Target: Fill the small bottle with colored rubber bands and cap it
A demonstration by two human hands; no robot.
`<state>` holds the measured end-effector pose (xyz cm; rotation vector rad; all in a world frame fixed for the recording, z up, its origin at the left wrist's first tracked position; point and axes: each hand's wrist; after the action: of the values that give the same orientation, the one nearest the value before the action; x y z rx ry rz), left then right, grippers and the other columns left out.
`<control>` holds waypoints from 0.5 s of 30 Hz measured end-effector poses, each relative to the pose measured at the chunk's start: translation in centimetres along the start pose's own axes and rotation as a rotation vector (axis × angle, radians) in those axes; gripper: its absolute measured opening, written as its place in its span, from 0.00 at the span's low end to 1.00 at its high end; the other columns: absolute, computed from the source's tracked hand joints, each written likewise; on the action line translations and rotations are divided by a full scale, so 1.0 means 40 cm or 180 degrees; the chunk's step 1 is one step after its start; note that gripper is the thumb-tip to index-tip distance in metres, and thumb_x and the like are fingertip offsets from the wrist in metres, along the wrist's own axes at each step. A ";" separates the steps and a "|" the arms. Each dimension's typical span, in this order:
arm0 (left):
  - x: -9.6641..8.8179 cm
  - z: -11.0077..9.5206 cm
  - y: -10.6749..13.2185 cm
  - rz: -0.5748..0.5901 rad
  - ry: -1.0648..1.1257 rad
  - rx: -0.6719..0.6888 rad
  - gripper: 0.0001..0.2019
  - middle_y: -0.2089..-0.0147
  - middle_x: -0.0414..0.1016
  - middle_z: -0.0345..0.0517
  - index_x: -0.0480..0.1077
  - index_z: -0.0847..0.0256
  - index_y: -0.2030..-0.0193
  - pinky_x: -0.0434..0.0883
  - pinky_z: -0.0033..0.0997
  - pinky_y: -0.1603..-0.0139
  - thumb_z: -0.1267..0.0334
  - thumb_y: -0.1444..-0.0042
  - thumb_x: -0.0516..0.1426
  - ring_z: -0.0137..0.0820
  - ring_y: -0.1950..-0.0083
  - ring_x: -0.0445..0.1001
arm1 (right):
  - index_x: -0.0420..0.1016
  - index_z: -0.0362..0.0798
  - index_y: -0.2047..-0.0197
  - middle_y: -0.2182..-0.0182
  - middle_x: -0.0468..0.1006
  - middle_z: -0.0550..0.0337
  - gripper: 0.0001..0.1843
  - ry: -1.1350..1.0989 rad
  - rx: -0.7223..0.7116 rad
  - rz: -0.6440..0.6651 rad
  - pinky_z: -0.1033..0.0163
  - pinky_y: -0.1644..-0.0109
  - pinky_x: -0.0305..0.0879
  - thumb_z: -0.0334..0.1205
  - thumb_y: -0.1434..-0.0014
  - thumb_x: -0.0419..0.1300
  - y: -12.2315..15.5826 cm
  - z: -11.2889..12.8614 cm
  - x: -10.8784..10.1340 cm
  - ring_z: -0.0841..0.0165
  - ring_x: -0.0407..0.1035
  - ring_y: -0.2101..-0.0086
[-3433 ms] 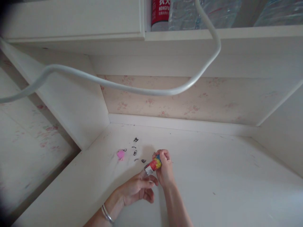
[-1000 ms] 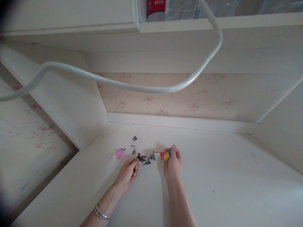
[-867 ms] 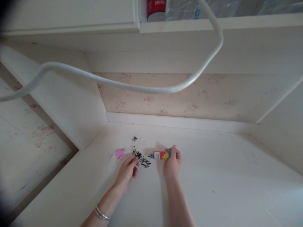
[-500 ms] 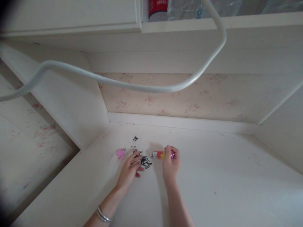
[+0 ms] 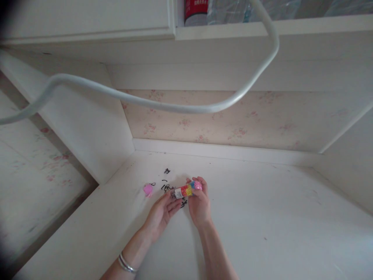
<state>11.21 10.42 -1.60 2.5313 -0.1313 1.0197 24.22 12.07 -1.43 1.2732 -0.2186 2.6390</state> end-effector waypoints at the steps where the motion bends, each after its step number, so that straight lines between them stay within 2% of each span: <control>1: 0.001 -0.001 0.001 0.0007 0.0064 -0.0071 0.14 0.52 0.76 0.59 0.68 0.68 0.49 0.72 0.37 0.47 0.62 0.39 0.56 0.36 0.54 0.77 | 0.69 0.58 0.54 0.55 0.74 0.64 0.22 0.0092 0.0056 -0.0014 0.57 0.51 0.65 0.35 0.54 0.65 0.005 -0.010 0.003 0.63 0.68 0.51; 5: -0.004 0.006 -0.003 0.0147 0.0276 -0.0338 0.13 0.52 0.75 0.61 0.69 0.72 0.52 0.71 0.35 0.47 0.62 0.38 0.54 0.37 0.53 0.76 | 0.66 0.54 0.50 0.54 0.76 0.57 0.23 0.1038 0.0051 0.0031 0.56 0.50 0.65 0.41 0.49 0.67 0.021 -0.036 0.021 0.64 0.70 0.53; 8: -0.010 0.010 -0.011 0.0265 0.0526 -0.0421 0.12 0.52 0.75 0.57 0.70 0.69 0.53 0.71 0.34 0.48 0.62 0.38 0.55 0.35 0.55 0.76 | 0.64 0.51 0.50 0.56 0.76 0.54 0.23 0.1599 -0.0606 -0.0044 0.55 0.50 0.66 0.44 0.47 0.66 0.035 -0.036 0.032 0.64 0.72 0.56; 10: -0.013 0.010 -0.015 0.0266 0.0690 -0.0425 0.12 0.55 0.75 0.55 0.70 0.68 0.54 0.72 0.34 0.52 0.60 0.38 0.54 0.35 0.58 0.76 | 0.61 0.51 0.46 0.55 0.75 0.53 0.27 0.1823 -0.1039 -0.0143 0.55 0.50 0.66 0.43 0.47 0.66 0.046 -0.037 0.034 0.63 0.71 0.55; 13: -0.015 0.009 -0.018 0.0270 0.0861 -0.0433 0.14 0.59 0.76 0.53 0.71 0.69 0.56 0.72 0.31 0.57 0.59 0.37 0.52 0.33 0.60 0.75 | 0.58 0.51 0.41 0.57 0.76 0.53 0.34 0.2306 -0.1018 0.0086 0.54 0.52 0.68 0.42 0.49 0.67 0.065 -0.050 0.029 0.61 0.72 0.57; 15: -0.015 0.008 -0.018 0.0425 0.0928 -0.0435 0.15 0.58 0.75 0.54 0.71 0.69 0.53 0.72 0.30 0.58 0.58 0.35 0.50 0.33 0.59 0.75 | 0.58 0.50 0.41 0.57 0.76 0.52 0.34 0.2481 -0.0953 0.0178 0.54 0.53 0.68 0.42 0.48 0.66 0.075 -0.063 0.025 0.61 0.72 0.57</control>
<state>11.13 10.90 -2.46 2.2485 -0.2785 1.3701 20.96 9.83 -2.35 0.1113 -0.4882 2.7772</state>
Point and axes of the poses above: each hand's wrist, its own y-axis away from the middle knuckle, its own x-axis out of the palm, z = x × y
